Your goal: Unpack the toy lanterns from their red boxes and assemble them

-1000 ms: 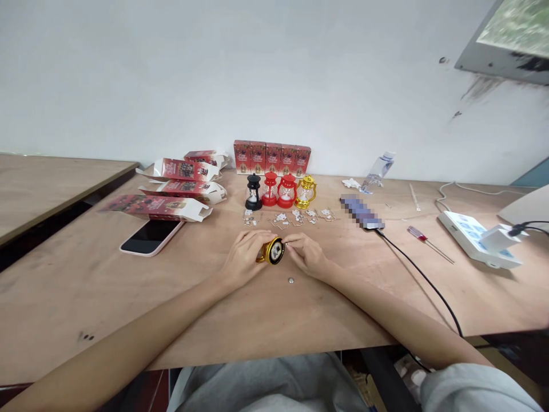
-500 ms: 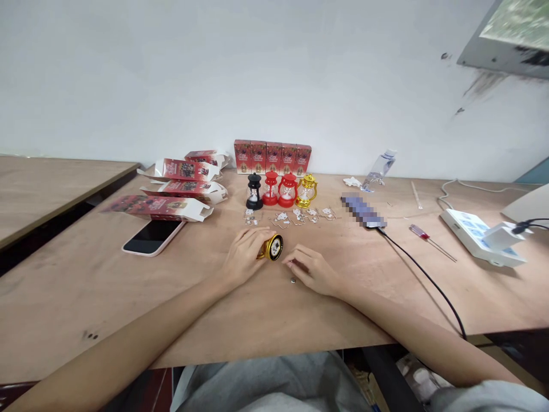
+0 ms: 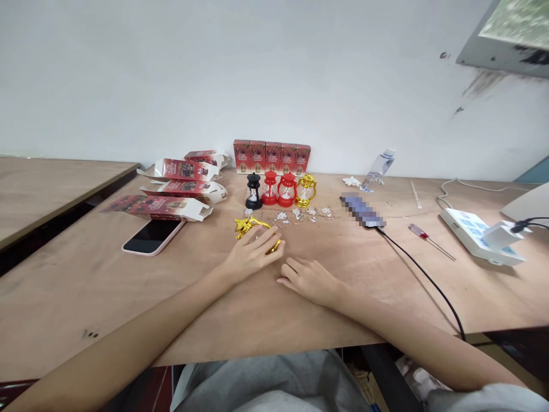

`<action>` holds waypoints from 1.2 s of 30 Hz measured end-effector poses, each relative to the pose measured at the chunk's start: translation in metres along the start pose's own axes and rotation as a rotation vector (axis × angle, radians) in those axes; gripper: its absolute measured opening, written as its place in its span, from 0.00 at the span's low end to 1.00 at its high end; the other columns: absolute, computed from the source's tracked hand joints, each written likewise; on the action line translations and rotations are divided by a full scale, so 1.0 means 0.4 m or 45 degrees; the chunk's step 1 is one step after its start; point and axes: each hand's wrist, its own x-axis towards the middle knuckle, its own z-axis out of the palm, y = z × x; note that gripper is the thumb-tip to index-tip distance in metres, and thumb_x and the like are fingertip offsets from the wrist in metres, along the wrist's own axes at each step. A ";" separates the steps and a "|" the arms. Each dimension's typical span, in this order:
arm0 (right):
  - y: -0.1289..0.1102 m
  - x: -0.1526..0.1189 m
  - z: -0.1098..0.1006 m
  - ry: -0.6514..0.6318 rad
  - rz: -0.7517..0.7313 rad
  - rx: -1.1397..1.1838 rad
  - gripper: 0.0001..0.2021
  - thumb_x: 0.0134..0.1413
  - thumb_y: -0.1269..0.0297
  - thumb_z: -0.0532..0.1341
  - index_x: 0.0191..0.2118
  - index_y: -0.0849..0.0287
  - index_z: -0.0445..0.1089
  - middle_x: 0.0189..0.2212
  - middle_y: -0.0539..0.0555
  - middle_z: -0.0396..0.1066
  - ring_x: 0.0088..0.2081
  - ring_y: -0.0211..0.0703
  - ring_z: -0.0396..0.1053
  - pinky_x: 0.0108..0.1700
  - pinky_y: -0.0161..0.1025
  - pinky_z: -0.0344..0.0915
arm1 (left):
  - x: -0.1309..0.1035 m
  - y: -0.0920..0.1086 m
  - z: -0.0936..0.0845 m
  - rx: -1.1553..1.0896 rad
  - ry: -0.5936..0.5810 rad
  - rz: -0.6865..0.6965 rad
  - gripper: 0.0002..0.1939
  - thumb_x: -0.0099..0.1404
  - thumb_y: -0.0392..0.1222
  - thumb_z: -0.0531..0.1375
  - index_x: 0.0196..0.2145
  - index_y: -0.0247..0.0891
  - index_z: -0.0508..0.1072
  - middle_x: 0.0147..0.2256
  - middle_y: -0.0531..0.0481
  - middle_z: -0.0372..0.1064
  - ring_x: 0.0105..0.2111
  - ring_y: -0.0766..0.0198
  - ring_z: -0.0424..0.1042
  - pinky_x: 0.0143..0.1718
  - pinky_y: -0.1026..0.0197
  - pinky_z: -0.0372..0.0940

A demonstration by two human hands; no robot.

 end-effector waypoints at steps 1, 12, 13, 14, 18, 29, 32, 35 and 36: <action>0.000 0.000 -0.001 -0.012 0.022 0.016 0.12 0.62 0.59 0.51 0.32 0.60 0.63 0.28 0.53 0.69 0.31 0.42 0.69 0.27 0.35 0.57 | 0.000 0.003 0.000 -0.001 0.002 0.008 0.11 0.65 0.30 0.52 0.42 0.41 0.68 0.46 0.51 0.72 0.52 0.63 0.67 0.54 0.56 0.54; 0.043 0.066 0.017 0.006 0.326 0.322 0.17 0.58 0.49 0.52 0.41 0.60 0.61 0.39 0.55 0.68 0.37 0.44 0.70 0.35 0.38 0.63 | -0.032 -0.015 0.024 -0.393 -0.255 -0.830 0.24 0.55 0.27 0.53 0.50 0.40 0.65 0.48 0.47 0.69 0.52 0.56 0.63 0.50 0.52 0.54; 0.048 0.079 0.022 -0.009 0.298 0.318 0.17 0.59 0.50 0.52 0.41 0.60 0.61 0.39 0.55 0.67 0.37 0.43 0.70 0.35 0.37 0.63 | -0.032 -0.015 0.023 -0.410 -0.258 -0.844 0.24 0.55 0.27 0.53 0.50 0.40 0.65 0.48 0.47 0.69 0.52 0.56 0.63 0.50 0.52 0.53; 0.052 0.092 0.025 -0.027 0.264 0.307 0.16 0.59 0.50 0.51 0.40 0.60 0.62 0.39 0.54 0.68 0.37 0.43 0.69 0.34 0.37 0.62 | -0.031 -0.015 0.023 -0.421 -0.256 -0.846 0.24 0.55 0.28 0.53 0.50 0.40 0.65 0.48 0.47 0.69 0.52 0.56 0.63 0.50 0.52 0.53; 0.062 0.126 0.035 -0.074 0.117 0.231 0.16 0.62 0.54 0.48 0.38 0.61 0.64 0.36 0.55 0.69 0.38 0.42 0.69 0.35 0.35 0.60 | -0.030 -0.012 0.022 -0.426 -0.256 -0.829 0.23 0.56 0.28 0.53 0.50 0.40 0.65 0.48 0.46 0.69 0.52 0.56 0.62 0.50 0.52 0.53; 0.038 0.110 0.026 -0.091 0.071 0.008 0.18 0.64 0.56 0.47 0.35 0.60 0.70 0.33 0.57 0.71 0.36 0.41 0.68 0.27 0.34 0.52 | -0.030 -0.015 0.020 -0.429 -0.229 -0.849 0.23 0.54 0.28 0.53 0.49 0.40 0.65 0.47 0.46 0.69 0.49 0.55 0.64 0.48 0.52 0.54; 0.040 0.094 0.022 -0.009 0.189 -0.009 0.20 0.64 0.55 0.45 0.34 0.60 0.69 0.32 0.57 0.70 0.36 0.42 0.66 0.26 0.34 0.51 | -0.032 -0.016 0.022 -0.429 -0.214 -0.842 0.23 0.55 0.28 0.53 0.49 0.40 0.64 0.47 0.46 0.69 0.49 0.55 0.64 0.47 0.52 0.54; 0.054 0.067 0.018 0.074 0.271 0.072 0.19 0.62 0.53 0.47 0.34 0.60 0.69 0.32 0.56 0.69 0.35 0.42 0.65 0.29 0.35 0.55 | -0.032 -0.017 0.022 -0.436 -0.214 -0.856 0.23 0.55 0.29 0.53 0.49 0.40 0.64 0.47 0.46 0.69 0.50 0.55 0.64 0.46 0.52 0.55; 0.061 0.055 0.016 0.085 0.255 0.125 0.18 0.62 0.55 0.48 0.34 0.59 0.69 0.32 0.56 0.69 0.35 0.42 0.65 0.31 0.35 0.57 | -0.032 -0.017 0.021 -0.439 -0.217 -0.860 0.23 0.55 0.29 0.53 0.49 0.40 0.64 0.47 0.46 0.69 0.50 0.55 0.64 0.46 0.53 0.55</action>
